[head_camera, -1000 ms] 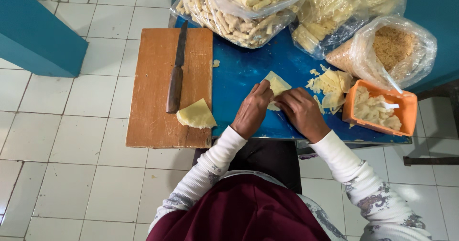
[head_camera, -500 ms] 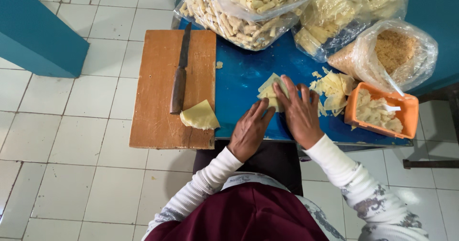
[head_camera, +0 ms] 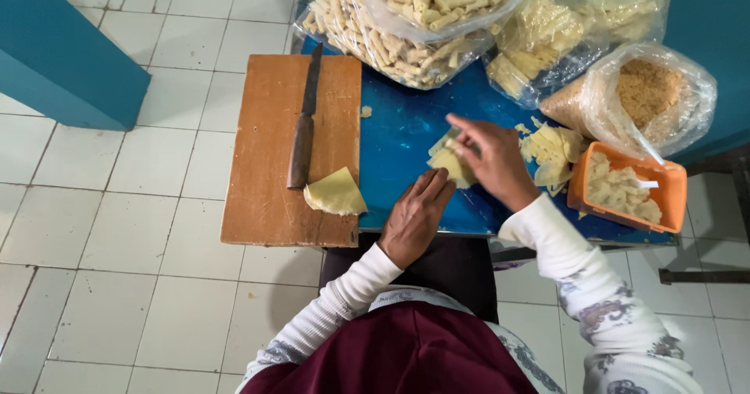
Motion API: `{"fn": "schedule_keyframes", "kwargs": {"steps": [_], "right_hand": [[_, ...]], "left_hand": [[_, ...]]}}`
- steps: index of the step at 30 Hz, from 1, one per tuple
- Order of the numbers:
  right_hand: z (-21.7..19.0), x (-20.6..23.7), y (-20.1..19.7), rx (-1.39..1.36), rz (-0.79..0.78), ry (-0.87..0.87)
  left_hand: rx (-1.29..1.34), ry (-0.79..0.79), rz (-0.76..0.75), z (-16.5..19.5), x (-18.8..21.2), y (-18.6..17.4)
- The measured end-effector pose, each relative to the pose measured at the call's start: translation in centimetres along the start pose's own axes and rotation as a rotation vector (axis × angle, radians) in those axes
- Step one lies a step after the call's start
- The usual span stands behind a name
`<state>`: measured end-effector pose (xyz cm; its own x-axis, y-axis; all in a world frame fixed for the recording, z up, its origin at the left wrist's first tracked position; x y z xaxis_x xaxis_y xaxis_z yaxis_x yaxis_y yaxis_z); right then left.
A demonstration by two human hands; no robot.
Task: The person sits at a table folding thin yellow dough sheets into triangular shapes, spooning a brown crumbly filling from a bag onto the dough, folding the pieces closed, and placing the finished pieces into an orange container. Scraps of dough are set aside on the table as they work through the sheets one at a time.
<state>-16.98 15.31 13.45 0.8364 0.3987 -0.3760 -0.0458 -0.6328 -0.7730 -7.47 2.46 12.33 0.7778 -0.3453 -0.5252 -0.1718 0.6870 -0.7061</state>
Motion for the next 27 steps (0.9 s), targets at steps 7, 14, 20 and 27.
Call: {"fn": "schedule_keyframes", "kwargs": {"steps": [7,14,20,27], "right_hand": [[0.5,-4.8,-8.0,-0.522,-0.011,0.091],[-0.1,-13.7,-14.1,-0.463,0.334,-0.059],[-0.2,-10.0,-17.0,-0.554,0.373,-0.333],[1.0,4.5,-21.0,0.407,0.392,-0.052]], "left_hand": [[-0.025,0.011,-0.001,-0.1,0.0,0.2],[-0.049,-0.001,0.003,-0.3,0.1,0.5],[-0.034,-0.008,0.007,-0.6,0.3,0.9],[-0.036,0.007,0.002,-0.7,0.2,1.1]]}}
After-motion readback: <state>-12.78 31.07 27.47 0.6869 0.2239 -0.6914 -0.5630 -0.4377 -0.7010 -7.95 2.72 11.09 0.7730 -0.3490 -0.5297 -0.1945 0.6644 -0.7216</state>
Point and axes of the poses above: each hand's wrist, its own x-axis away from the middle knuckle, its own y-axis out of the palm, z = x × y, the point moved 8 cm from there along -x, towards the middle knuckle, and after that the axes turned 5 degrees about -y, right-handed, at the moved point
